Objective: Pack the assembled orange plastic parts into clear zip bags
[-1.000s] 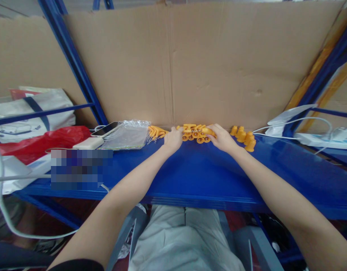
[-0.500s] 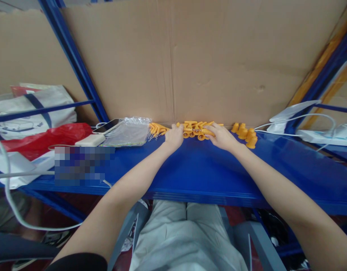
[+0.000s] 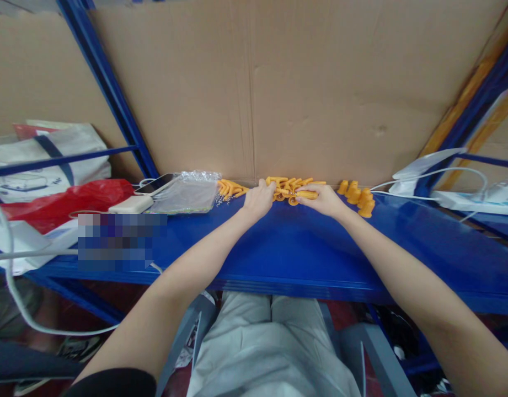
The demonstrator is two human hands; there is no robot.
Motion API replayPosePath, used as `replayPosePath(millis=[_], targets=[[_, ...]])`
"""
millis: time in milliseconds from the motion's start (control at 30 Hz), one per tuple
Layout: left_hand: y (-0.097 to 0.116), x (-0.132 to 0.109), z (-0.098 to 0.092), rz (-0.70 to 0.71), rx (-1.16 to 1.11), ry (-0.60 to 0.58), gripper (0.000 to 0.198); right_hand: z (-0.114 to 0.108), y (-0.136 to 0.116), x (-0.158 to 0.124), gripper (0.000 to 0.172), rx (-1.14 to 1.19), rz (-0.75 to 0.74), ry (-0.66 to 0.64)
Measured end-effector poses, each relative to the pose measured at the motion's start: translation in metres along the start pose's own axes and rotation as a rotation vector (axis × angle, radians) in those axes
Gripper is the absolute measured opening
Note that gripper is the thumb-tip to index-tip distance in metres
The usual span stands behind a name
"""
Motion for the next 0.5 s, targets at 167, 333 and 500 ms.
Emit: replayPosePath(millis=[167, 333, 500], targets=[[0.006, -0.002, 0.01, 0.081, -0.148, -0.011, 0.029, 0.004, -0.003, 0.001, 0.02, 0.001, -0.022, -0.025], [0.001, 0.01, 0.02, 0.28, -0.396, 0.014, 0.022, 0.005, 0.007, 0.001, 0.022, 0.06, 0.022, -0.022], [-0.006, 0.019, 0.026, 0.298, -0.455, -0.018, 0.018, 0.011, 0.018, -0.006, 0.032, 0.229, 0.158, -0.08]])
Point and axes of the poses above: each hand's wrist, its own x-axis towards the middle knuckle, its own z-axis out of the palm, y = z × x, the point moved 6 cm from there along x, towards the middle knuckle, and after that the axes turned 12 degrees about -z, right-handed, at the moved point
